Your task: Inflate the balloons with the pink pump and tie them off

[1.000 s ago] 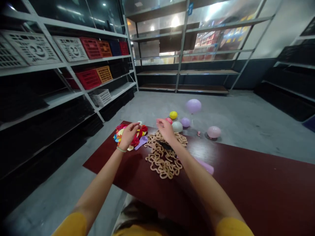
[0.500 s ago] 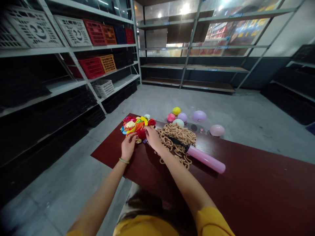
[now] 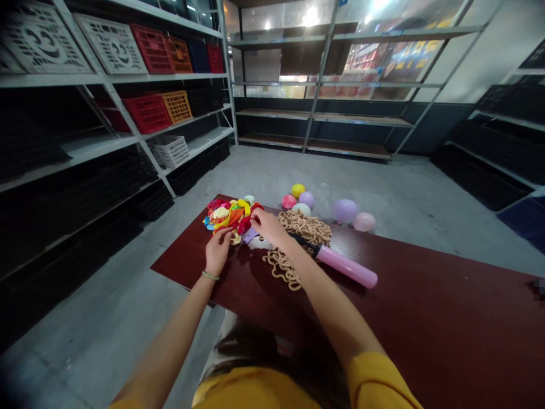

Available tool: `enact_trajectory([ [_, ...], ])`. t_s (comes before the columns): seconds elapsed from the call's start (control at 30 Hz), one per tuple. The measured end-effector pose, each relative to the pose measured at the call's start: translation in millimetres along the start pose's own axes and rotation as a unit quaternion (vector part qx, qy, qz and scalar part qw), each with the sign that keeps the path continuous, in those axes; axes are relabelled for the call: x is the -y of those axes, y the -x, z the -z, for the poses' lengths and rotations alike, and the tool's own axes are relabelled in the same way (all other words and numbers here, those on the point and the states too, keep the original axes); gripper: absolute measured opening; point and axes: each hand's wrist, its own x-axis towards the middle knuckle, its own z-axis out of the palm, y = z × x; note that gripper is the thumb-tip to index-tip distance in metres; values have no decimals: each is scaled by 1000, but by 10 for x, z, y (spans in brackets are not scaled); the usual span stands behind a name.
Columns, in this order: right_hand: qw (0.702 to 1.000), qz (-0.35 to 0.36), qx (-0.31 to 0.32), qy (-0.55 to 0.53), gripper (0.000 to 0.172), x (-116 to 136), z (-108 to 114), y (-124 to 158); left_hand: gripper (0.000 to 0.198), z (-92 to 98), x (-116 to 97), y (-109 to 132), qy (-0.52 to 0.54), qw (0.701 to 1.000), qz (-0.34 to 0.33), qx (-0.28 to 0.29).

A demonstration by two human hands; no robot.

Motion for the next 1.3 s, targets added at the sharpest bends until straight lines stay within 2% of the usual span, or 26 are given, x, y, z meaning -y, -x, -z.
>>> enact_trajectory([
  [0.1,999,-28,13,-27,11,89,290,129,30,13,-79,27,12,1000,-3,0],
  [0.17,999,-37,16,-37,13,153,474,236,33,3,-206,76,46,999,6,12],
  [0.23,999,-37,12,-36,13,216,636,347,36,-35,-402,170,96,994,32,43],
  [0.3,999,-27,5,-31,11,272,768,456,40,-109,-632,313,165,978,88,95],
  [0.37,1000,-12,1,-20,9,319,864,564,43,-223,-845,486,254,935,173,174],
  [0.43,1000,1,-3,-6,13,358,923,676,47,-369,-996,653,324,878,243,254],
  [0.5,1000,10,-10,12,16,387,949,802,51,-530,-1071,784,382,824,294,298],
  [0.6,998,14,-34,41,14,412,937,1036,56,-757,-1098,892,463,762,343,295],
  [0.67,997,12,-52,62,13,417,904,1222,55,-876,-1104,919,504,742,352,268],
  [0.8,991,28,-82,101,14,401,811,1599,47,-1000,-1142,944,532,745,334,224],
  [0.93,969,79,-113,203,18,317,720,1858,39,-1005,-1213,985,511,769,301,238],
  [1.03,953,119,-102,260,24,222,689,1969,40,-1004,-1244,1007,500,782,286,238],
  [1.13,950,155,-72,261,28,118,736,2042,44,-1023,-1200,981,495,792,280,223],
  [1.23,958,128,-61,250,31,-27,886,2071,48,-1033,-1101,895,478,812,266,205],
  [1.3,956,62,-57,280,33,-163,1010,2066,51,-1016,-1045,813,472,821,250,200],
])
